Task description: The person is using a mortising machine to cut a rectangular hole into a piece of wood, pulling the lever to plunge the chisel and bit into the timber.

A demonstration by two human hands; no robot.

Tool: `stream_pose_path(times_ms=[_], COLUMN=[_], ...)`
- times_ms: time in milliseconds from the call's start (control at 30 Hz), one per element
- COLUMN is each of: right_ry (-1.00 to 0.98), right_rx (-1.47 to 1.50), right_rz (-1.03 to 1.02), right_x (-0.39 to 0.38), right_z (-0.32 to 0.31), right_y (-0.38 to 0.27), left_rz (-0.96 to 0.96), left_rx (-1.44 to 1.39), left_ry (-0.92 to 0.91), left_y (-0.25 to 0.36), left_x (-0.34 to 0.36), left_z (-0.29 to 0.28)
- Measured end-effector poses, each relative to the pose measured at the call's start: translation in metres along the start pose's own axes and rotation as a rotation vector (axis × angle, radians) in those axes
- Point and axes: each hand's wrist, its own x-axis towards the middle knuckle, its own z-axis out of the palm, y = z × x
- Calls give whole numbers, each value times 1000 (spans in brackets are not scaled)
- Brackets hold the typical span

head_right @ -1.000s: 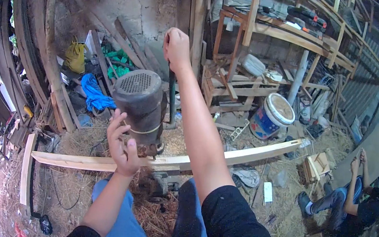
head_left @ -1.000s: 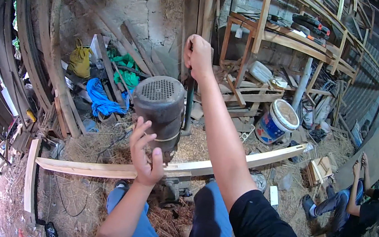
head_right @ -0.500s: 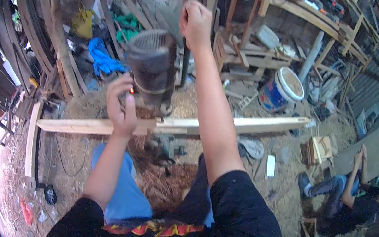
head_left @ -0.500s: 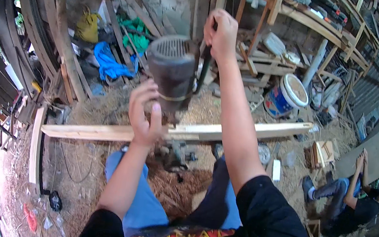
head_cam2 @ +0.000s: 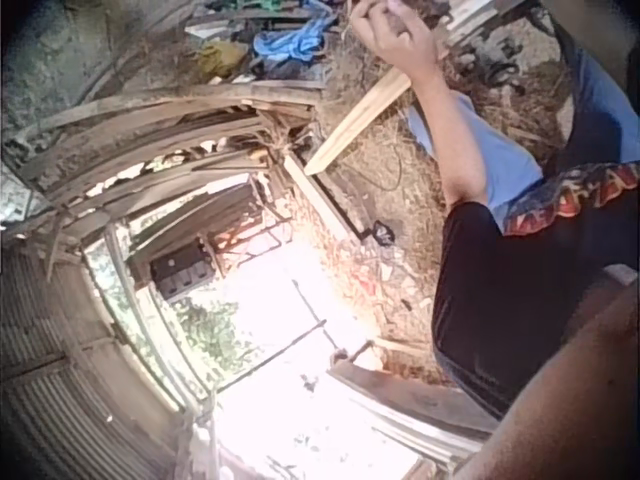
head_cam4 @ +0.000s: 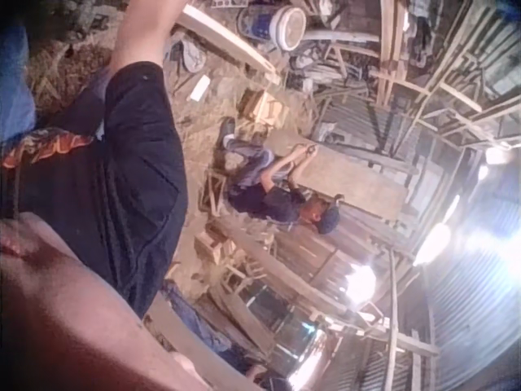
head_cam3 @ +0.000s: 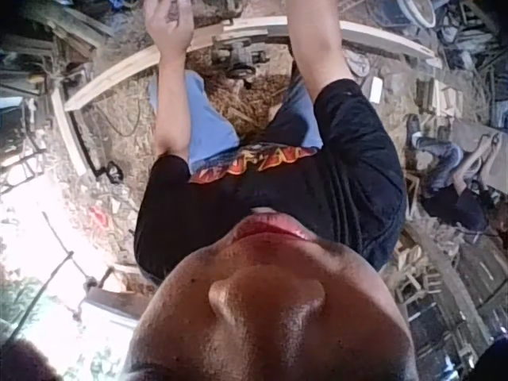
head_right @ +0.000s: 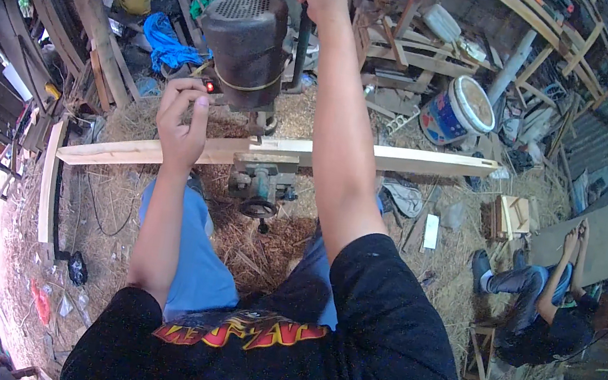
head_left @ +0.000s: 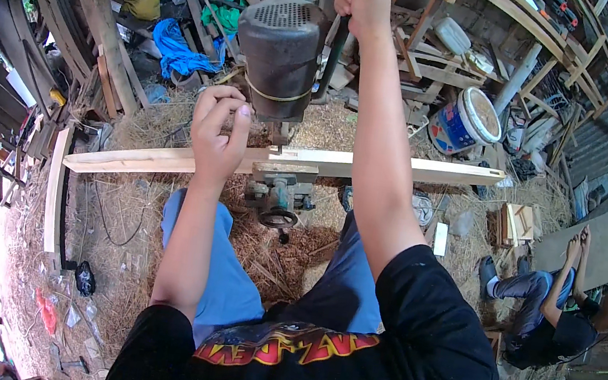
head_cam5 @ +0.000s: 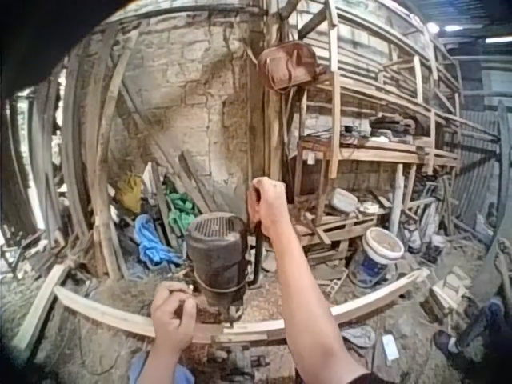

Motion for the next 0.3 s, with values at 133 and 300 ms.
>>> stream_pose_path(times_ms=[133,300], right_ry=[-58,-23], right_rx=[4,2], right_rz=[-57,-22], right_x=[-15,-21], right_z=[0,-6], right_y=[0,3], left_rz=[1,-97], left_rx=[-4,-92], left_ry=[75,113], left_y=[-9,-18], left_x=[-1,-1], left_z=[0,2])
